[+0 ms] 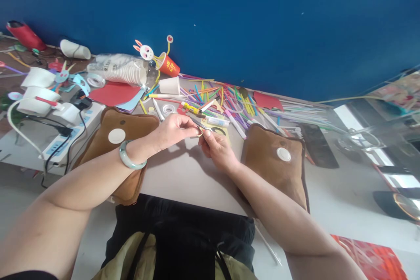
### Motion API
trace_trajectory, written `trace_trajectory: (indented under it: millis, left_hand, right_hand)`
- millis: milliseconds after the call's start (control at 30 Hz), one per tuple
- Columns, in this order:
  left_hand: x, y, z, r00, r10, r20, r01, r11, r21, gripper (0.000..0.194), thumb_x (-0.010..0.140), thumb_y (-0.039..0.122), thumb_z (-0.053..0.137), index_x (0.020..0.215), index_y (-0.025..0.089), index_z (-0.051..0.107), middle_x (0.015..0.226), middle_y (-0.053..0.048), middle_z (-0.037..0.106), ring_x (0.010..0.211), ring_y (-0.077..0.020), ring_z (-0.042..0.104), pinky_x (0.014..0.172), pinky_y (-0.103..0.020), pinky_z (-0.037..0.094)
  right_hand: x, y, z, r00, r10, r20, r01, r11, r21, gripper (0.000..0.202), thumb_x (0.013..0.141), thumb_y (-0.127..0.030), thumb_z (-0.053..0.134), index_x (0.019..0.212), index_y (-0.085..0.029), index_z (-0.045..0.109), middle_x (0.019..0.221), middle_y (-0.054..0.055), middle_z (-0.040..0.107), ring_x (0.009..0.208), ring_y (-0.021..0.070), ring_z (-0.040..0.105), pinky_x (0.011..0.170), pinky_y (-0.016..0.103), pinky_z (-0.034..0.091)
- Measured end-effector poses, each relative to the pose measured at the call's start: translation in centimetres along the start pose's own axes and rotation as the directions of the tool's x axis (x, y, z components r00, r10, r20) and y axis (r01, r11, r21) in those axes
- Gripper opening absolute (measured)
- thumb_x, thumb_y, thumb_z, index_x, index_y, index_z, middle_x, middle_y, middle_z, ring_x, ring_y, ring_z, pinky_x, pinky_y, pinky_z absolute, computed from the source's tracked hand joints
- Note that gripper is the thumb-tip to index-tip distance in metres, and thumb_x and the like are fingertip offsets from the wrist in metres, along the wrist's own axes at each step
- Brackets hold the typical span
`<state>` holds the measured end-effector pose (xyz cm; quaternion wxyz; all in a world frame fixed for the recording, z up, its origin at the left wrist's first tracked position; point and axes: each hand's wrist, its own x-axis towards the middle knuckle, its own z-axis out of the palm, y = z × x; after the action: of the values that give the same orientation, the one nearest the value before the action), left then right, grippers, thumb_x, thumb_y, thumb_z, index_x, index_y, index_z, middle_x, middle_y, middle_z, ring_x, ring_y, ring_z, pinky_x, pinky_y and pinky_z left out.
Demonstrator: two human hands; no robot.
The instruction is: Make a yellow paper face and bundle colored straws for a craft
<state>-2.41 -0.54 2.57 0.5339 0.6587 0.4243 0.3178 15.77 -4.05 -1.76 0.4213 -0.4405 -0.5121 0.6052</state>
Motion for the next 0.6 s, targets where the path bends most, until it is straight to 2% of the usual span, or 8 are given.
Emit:
trace_trajectory:
  millis: [133,200,300,367,433,500,600]
  left_hand:
    - [0.2,0.5,-1.1,0.999,-0.009,0.048,0.006,0.998,0.064,0.018,0.075,0.035,0.069,0.074,0.017,0.073,0.074,-0.002,0.073,0.073,-0.0164,0.062,0.07,-0.028,0.047]
    - [0.5,0.7,-2.4,0.997,0.006,0.074,-0.022,0.977,0.21,0.016,0.073,0.033,0.069,0.071,0.018,0.074,0.07,-0.002,0.071,0.069,-0.0161,0.06,0.065,-0.027,0.045]
    - [1.0,0.5,-4.8,0.99,0.055,0.132,-0.103,0.912,0.397,0.012,0.069,0.029,0.071,0.061,0.019,0.072,0.069,-0.001,0.068,0.065,-0.0151,0.057,0.063,-0.027,0.04]
    - [1.4,0.1,-6.1,0.983,0.057,0.176,-0.142,0.846,0.514,0.01,0.065,0.027,0.073,0.058,0.021,0.072,0.064,0.0,0.065,0.062,-0.0143,0.054,0.065,-0.028,0.039]
    - [1.7,-0.4,-6.8,0.976,0.002,0.216,-0.145,0.744,0.652,0.009,0.065,0.026,0.071,0.057,0.023,0.072,0.062,0.001,0.064,0.063,-0.0152,0.055,0.073,-0.029,0.041]
    - [1.9,-0.7,-7.1,0.959,-0.086,0.269,-0.156,0.63,0.76,0.014,0.07,0.025,0.066,0.058,0.022,0.072,0.063,0.0,0.066,0.068,-0.0165,0.057,0.084,-0.032,0.04]
    - [2.1,-0.7,-6.8,0.95,-0.167,0.264,-0.151,0.496,0.855,0.015,0.074,0.023,0.062,0.065,0.02,0.074,0.07,-0.002,0.069,0.077,-0.0185,0.059,0.093,-0.036,0.037]
  right_hand:
    - [0.1,0.0,-0.1,0.998,-0.002,-0.066,0.001,1.0,-0.011,0.057,0.083,-0.077,0.056,0.065,-0.022,0.057,0.046,-0.006,0.03,0.041,0.0083,0.022,0.041,0.026,0.016]
    - [0.2,0.1,-0.3,0.993,-0.03,-0.11,0.023,0.998,-0.063,0.058,0.084,-0.077,0.053,0.065,-0.022,0.057,0.047,-0.006,0.03,0.042,0.0089,0.023,0.043,0.026,0.019]
    - [0.2,0.0,-0.4,0.984,-0.138,-0.116,0.104,0.961,-0.256,0.062,0.084,-0.078,0.052,0.064,-0.02,0.058,0.05,-0.003,0.039,0.047,0.0104,0.032,0.047,0.026,0.025]
    - [0.1,0.1,-0.4,0.977,-0.204,-0.055,0.166,0.903,-0.396,0.063,0.084,-0.078,0.052,0.063,-0.019,0.059,0.054,-0.001,0.047,0.052,0.0118,0.04,0.051,0.026,0.03]
    - [-0.1,0.1,-0.3,0.974,-0.221,0.04,0.211,0.838,-0.504,0.061,0.085,-0.075,0.054,0.065,-0.018,0.061,0.056,0.0,0.051,0.055,0.0124,0.042,0.053,0.026,0.032]
    - [-0.4,0.2,-0.2,0.968,-0.209,0.14,0.251,0.772,-0.584,0.057,0.087,-0.071,0.055,0.069,-0.017,0.062,0.056,0.0,0.051,0.056,0.0119,0.042,0.054,0.026,0.032]
    - [-0.5,0.5,-0.2,0.95,-0.2,0.241,0.311,0.69,-0.654,0.053,0.091,-0.066,0.054,0.073,-0.017,0.063,0.057,-0.001,0.051,0.056,0.0115,0.042,0.055,0.026,0.033]
